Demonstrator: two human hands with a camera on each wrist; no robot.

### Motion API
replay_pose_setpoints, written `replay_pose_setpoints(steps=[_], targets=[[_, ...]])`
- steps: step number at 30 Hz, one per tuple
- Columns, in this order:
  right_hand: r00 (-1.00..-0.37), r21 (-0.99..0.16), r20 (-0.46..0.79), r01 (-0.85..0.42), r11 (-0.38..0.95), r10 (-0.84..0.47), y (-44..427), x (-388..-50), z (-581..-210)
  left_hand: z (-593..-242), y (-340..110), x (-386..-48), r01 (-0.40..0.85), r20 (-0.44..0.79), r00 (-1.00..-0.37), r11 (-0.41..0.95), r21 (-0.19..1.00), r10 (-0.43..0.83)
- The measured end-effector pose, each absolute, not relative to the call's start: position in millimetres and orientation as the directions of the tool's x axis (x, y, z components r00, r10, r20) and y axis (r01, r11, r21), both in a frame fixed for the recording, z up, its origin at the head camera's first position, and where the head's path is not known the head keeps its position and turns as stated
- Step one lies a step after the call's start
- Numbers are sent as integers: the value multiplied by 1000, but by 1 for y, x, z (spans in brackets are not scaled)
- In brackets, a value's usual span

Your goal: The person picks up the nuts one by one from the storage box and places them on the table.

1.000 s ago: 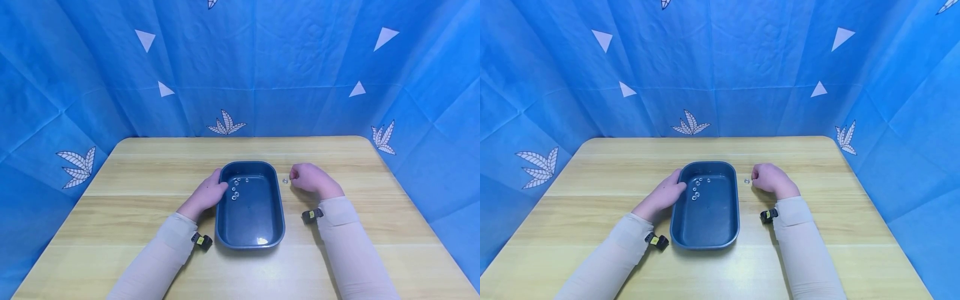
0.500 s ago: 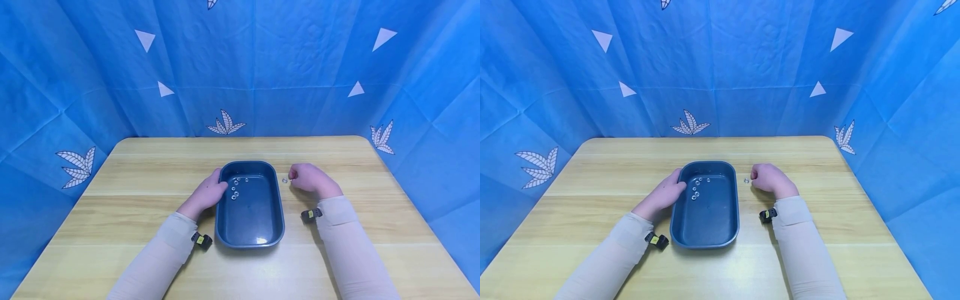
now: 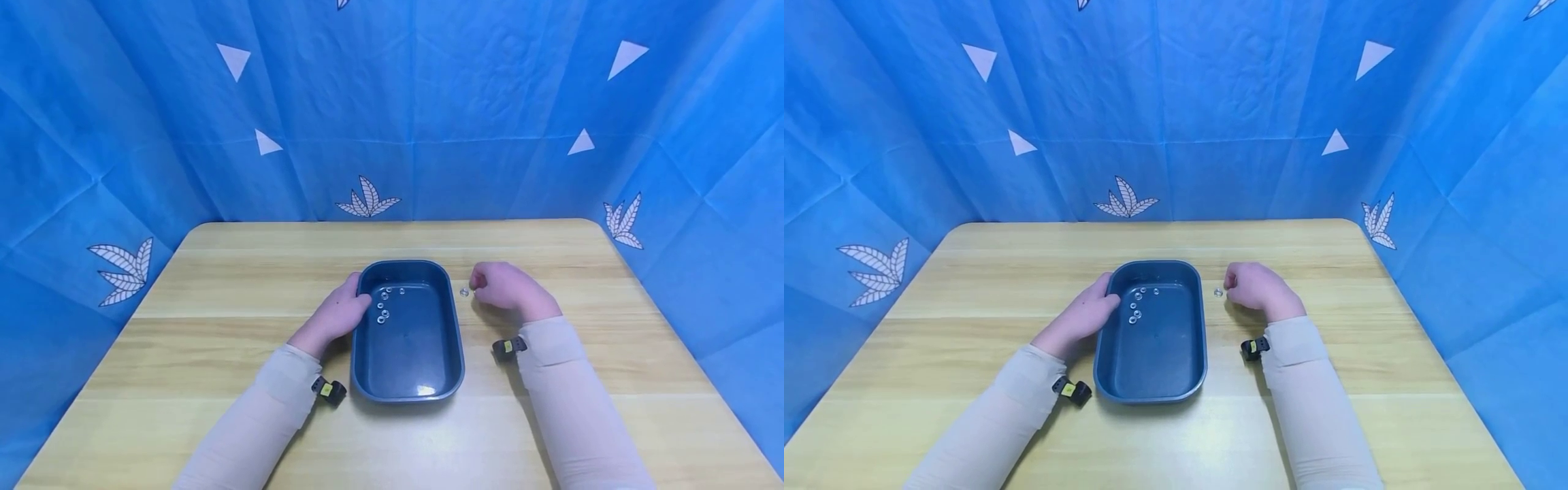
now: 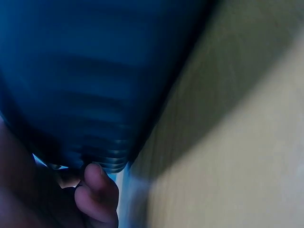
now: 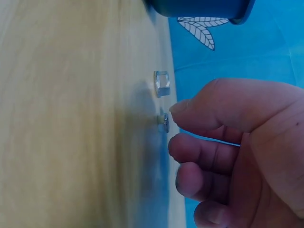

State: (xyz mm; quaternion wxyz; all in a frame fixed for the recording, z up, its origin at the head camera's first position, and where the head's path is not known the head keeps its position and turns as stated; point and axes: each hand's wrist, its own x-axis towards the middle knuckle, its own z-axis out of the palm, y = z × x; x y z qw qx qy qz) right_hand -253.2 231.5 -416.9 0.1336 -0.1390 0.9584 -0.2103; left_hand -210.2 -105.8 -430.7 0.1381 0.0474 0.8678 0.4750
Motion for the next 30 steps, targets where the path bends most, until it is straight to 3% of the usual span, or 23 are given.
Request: replay_pose_setpoints(steps=[30], targets=[[-925, -376, -52, -332, 865, -377, 202, -224, -357, -436, -108, -214, -35, -185, -957, 544, 838, 224]])
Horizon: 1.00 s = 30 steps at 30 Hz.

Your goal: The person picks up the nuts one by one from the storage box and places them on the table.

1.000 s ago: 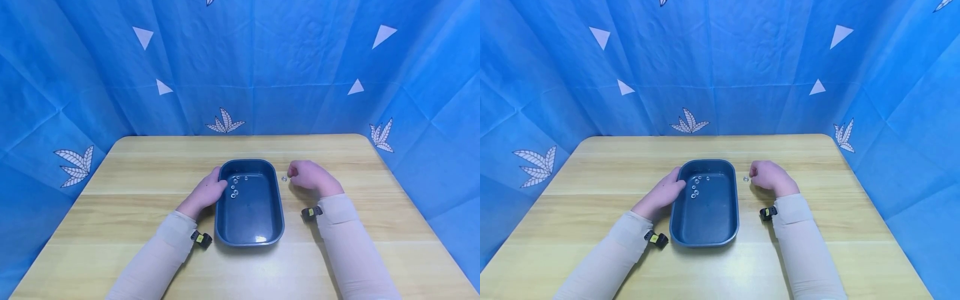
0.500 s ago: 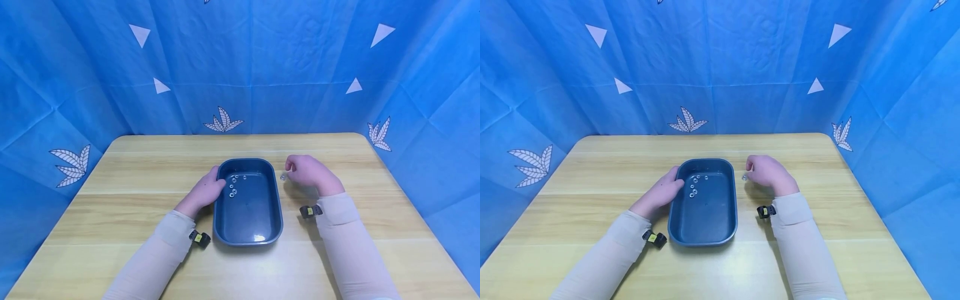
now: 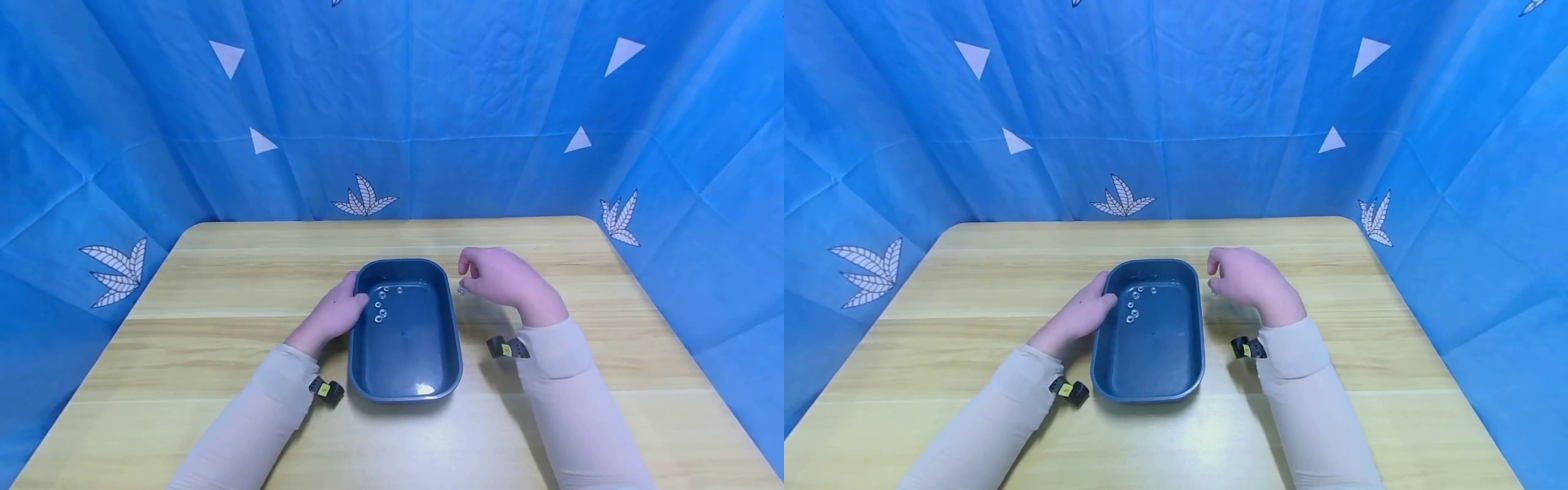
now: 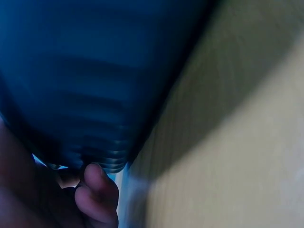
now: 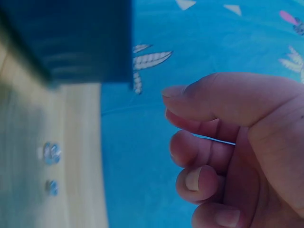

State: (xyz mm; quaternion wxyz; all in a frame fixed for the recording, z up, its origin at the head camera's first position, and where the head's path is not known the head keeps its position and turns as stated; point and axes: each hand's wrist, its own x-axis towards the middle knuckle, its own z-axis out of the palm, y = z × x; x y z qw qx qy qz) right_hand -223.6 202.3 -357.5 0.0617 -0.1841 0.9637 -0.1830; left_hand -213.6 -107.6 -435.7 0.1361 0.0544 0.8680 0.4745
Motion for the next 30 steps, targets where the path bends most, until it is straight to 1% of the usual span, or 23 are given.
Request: replay_pose_setpoints(steps=[5, 13, 20, 24, 30], targets=[[-916, -372, -32, -360, 856, -399, 192, -216, -346, -435, -108, -212, -33, -182, -959, 550, 834, 218], [-908, -356, 6, -393, 848, -418, 178, -214, -336, -437, -107, -213, -19, -170, -960, 550, 835, 225], [-885, -355, -3, -434, 828, -465, 157, -216, -333, -438, -108, -213, -32, -181, -958, 541, 840, 224], [-875, -339, 18, -460, 821, -483, 147, -216, -331, -438, -107, -213, -39, -185, -958, 535, 844, 221], [-868, -350, 1, -465, 813, -496, 129, -216, -328, -436, -106, -212, -39, -183, -959, 541, 840, 216]])
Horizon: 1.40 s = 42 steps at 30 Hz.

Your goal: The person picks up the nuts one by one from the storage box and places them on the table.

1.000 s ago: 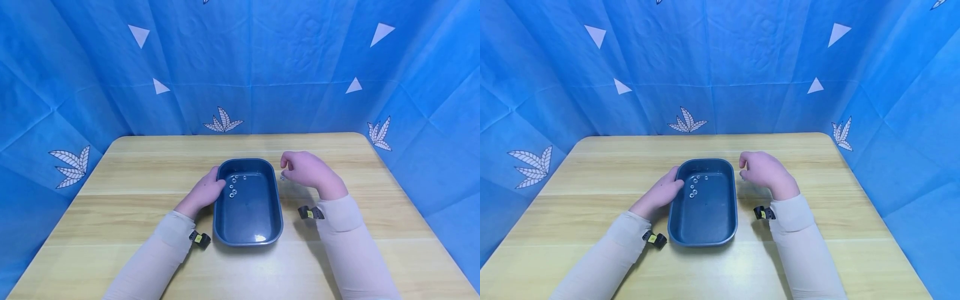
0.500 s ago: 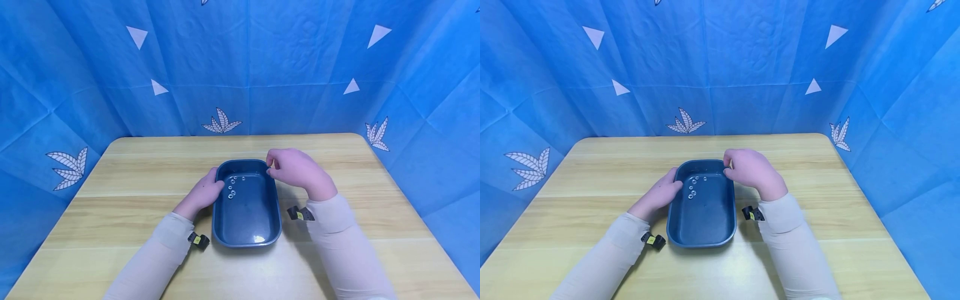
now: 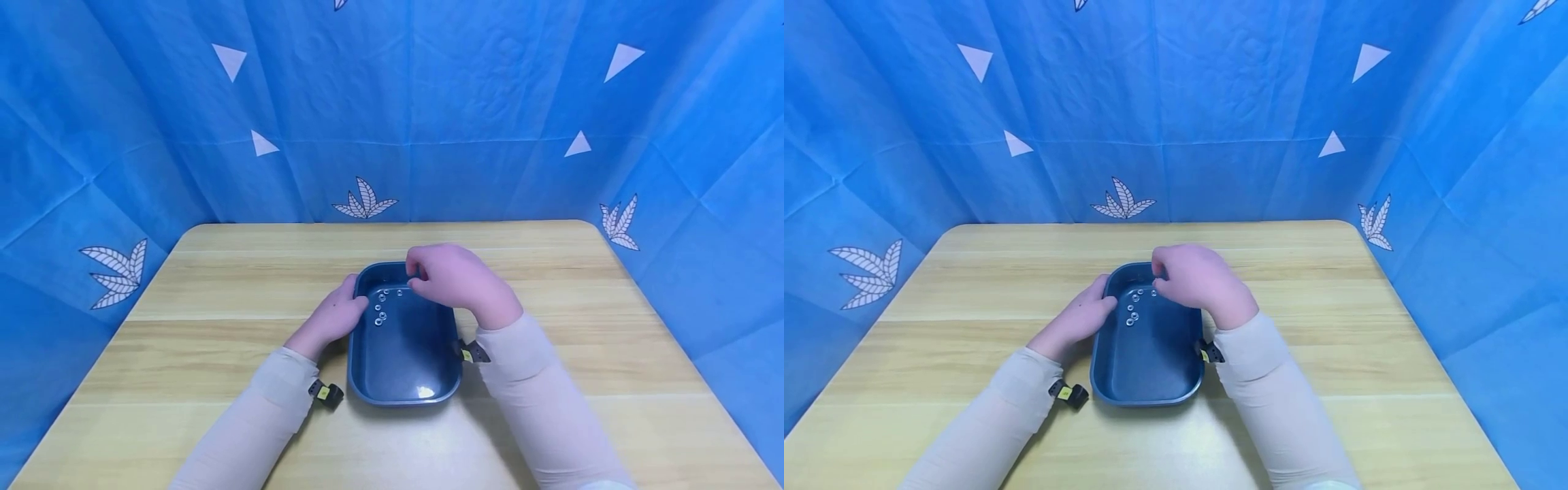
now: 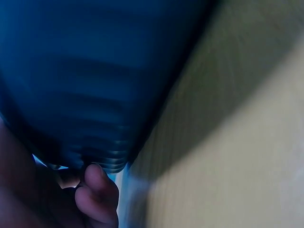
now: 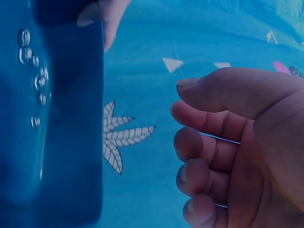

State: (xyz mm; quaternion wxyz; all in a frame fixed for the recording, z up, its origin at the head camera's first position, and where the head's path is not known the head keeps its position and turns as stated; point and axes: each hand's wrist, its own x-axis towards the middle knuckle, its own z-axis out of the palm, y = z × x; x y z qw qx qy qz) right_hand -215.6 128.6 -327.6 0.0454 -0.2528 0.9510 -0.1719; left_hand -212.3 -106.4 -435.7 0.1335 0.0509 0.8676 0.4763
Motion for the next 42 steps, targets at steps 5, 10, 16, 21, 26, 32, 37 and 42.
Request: replay_pose_setpoints(steps=[5, 10, 16, 21, 26, 32, 37, 42], targets=[[-856, -335, -23, -481, 811, -517, 116, -216, -328, -432, -104, -213, -27, -174, -958, 531, 847, 228], [-824, -297, -33, -533, 792, -566, 107, -218, -334, -431, -103, -215, -16, -166, -958, 536, 844, 233], [-795, -229, -36, -584, 779, -606, 97, -221, -345, -432, -100, -216, -7, -161, -957, 536, 844, 241], [-791, -235, -89, -574, 784, -606, 91, -221, -355, -430, -98, -216, 5, -155, -957, 550, 835, 244], [-779, -228, -125, -580, 782, -615, 88, -223, -368, -429, -94, -215, 14, -154, -957, 565, 825, 248], [-749, -181, -149, -621, 763, -645, 82, -227, -385, -430, -94, -215, 30, -143, -960, 598, 801, 240], [-714, -154, -154, -665, 731, -683, 72, -225, -396, -435, -101, -213, 32, -142, -961, 608, 793, 236], [-708, -147, -147, -675, 723, -691, 66, -224, -401, -438, -106, -213, 40, -129, -964, 603, 797, 234]])
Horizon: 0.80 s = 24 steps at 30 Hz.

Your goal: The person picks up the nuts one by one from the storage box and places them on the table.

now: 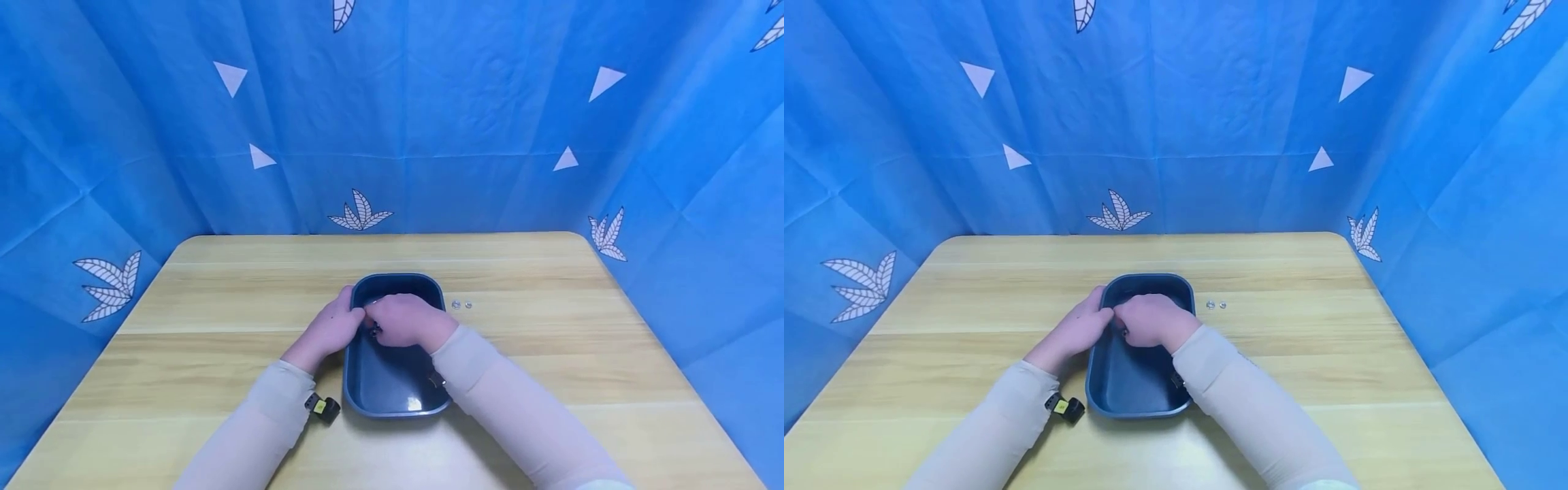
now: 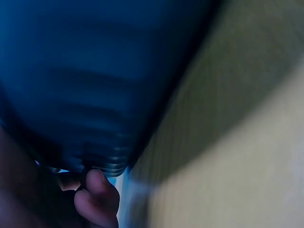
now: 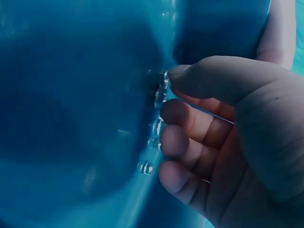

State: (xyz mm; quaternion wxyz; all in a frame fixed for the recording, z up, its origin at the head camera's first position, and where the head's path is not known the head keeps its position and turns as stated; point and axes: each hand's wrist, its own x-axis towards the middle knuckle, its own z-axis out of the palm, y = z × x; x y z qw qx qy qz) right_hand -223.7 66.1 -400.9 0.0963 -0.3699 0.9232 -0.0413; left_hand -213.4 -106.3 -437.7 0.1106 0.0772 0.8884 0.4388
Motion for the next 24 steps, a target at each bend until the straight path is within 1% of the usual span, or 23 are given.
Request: replay_pose_setpoints(steps=[7, 12, 17, 24], targets=[[-701, -148, -177, -674, 723, -690, 64, -224, -403, -436, -108, -212, 24, -135, -964, 586, 810, 227], [-695, -152, -175, -680, 717, -697, 66, -221, -407, -438, -106, -210, 22, -135, -966, 590, 807, 220], [-692, -152, -176, -684, 714, -700, 66, -220, -408, -439, -105, -208, -5, -158, -965, 583, 812, 210], [-668, -128, -172, -713, 689, -724, 66, -222, -407, -436, -105, -210, 0, -148, -967, 581, 814, 207]])
